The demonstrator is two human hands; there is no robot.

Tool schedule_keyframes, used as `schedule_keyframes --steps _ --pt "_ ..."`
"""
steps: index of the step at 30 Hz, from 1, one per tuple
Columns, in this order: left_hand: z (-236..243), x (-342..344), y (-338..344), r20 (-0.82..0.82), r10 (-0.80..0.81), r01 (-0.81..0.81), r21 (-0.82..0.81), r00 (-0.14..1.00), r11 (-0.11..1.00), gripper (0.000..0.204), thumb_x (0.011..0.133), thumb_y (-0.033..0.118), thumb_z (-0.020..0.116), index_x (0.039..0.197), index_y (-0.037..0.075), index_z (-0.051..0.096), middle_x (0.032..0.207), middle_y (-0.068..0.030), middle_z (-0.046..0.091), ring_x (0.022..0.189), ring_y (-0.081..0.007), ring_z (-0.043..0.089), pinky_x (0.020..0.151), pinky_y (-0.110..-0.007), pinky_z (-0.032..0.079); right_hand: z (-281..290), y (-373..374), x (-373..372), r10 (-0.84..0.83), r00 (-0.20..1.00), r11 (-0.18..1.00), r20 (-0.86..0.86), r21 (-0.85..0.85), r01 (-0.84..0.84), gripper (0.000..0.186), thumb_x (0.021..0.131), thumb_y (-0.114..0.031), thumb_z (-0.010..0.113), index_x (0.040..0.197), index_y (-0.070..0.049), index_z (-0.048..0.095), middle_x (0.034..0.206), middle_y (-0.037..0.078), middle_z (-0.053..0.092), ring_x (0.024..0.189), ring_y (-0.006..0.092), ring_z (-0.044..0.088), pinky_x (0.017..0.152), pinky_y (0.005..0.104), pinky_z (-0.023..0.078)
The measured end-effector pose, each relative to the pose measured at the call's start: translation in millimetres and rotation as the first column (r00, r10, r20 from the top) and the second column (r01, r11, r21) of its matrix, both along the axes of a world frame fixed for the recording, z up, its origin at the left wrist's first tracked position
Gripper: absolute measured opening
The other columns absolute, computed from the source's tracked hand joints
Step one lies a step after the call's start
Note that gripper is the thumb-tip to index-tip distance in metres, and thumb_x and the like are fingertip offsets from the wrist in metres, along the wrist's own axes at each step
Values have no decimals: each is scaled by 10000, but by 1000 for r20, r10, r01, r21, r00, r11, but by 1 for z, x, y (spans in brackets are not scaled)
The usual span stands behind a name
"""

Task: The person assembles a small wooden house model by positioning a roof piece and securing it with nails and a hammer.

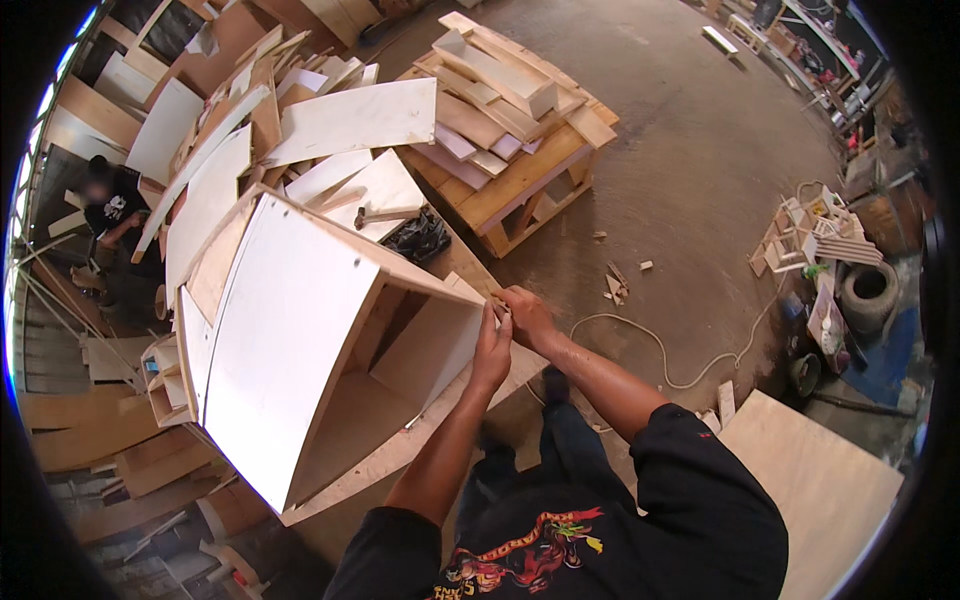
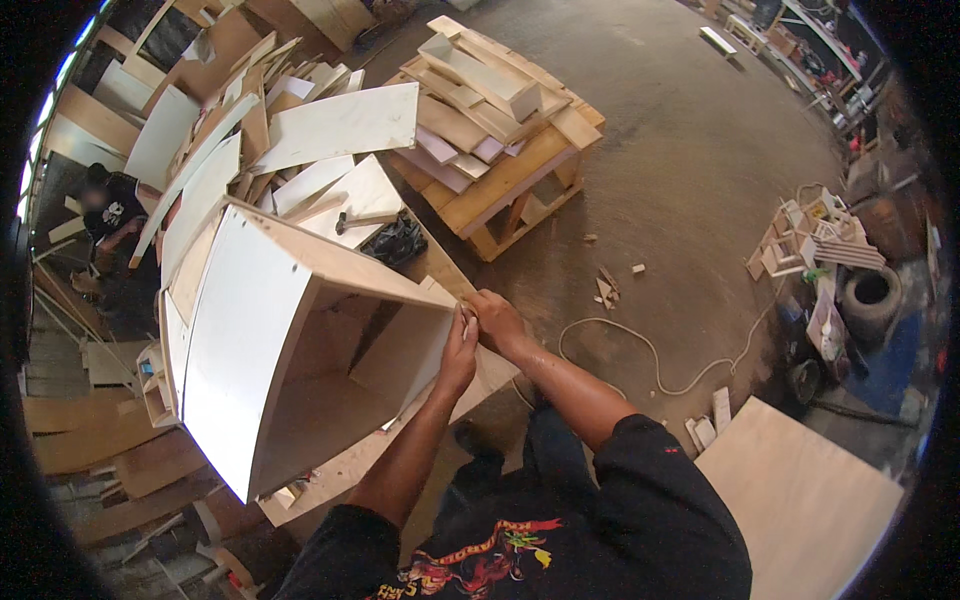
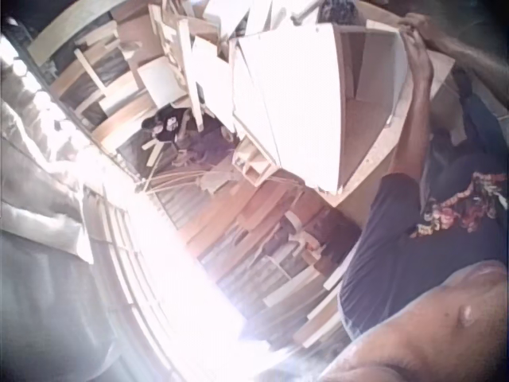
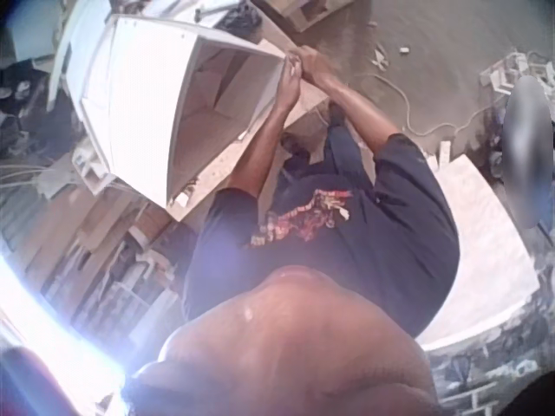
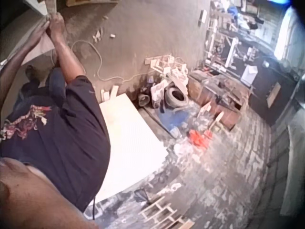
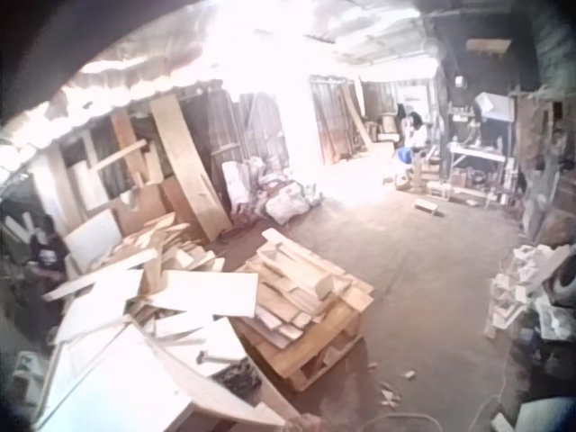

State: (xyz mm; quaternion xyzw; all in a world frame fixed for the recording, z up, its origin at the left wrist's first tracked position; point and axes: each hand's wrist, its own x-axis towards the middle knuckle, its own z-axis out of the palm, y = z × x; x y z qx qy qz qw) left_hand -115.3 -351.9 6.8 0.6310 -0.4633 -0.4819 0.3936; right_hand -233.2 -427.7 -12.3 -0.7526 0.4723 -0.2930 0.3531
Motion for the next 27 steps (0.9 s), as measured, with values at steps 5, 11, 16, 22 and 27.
schedule_keyframes --steps 5,11,16,22,27 --pt "-9 -12 -39 34 100 -102 47 994 994 832 1127 443 449 1639 -100 81 1719 -307 129 1612 -392 134 1296 -400 140 -30 -71 21 102 994 993 26 -65 -100 302 912 -188 714 1190 -70 716 1053 164 700 1017 382 684 873 472 565" --pt "-11 -13 -46 -46 186 -186 4 982 983 837 1124 423 468 1651 -75 50 1715 -304 149 1604 -383 169 1285 -395 171 -29 -108 55 192 980 980 55 -62 -189 264 901 -170 711 1153 -99 744 1060 134 708 1027 363 687 875 469 568" --pt "-12 -11 -35 -49 181 -178 48 982 983 825 1124 401 476 1666 -43 39 1720 -292 167 1606 -362 189 1276 -381 193 -18 -128 77 240 968 969 70 -83 -234 266 900 -165 714 1152 -84 743 1085 138 708 1049 358 687 887 473 564" --pt "14 -3 -20 40 54 -58 120 998 991 794 1123 415 466 1669 -32 99 1716 -279 212 1604 -350 219 1275 -385 212 1 -190 143 344 932 921 -114 -151 -358 349 916 -184 734 1244 -75 683 1203 150 673 1200 365 613 1010 464 521" --pt "47 12 -8 99 -65 29 328 993 944 698 1131 415 454 1668 38 219 1692 -237 313 1579 -354 291 1273 -403 251 -4 -213 193 322 887 926 -330 -82 -367 352 932 -218 725 1233 -50 654 1251 182 660 1231 389 600 1020 478 521"
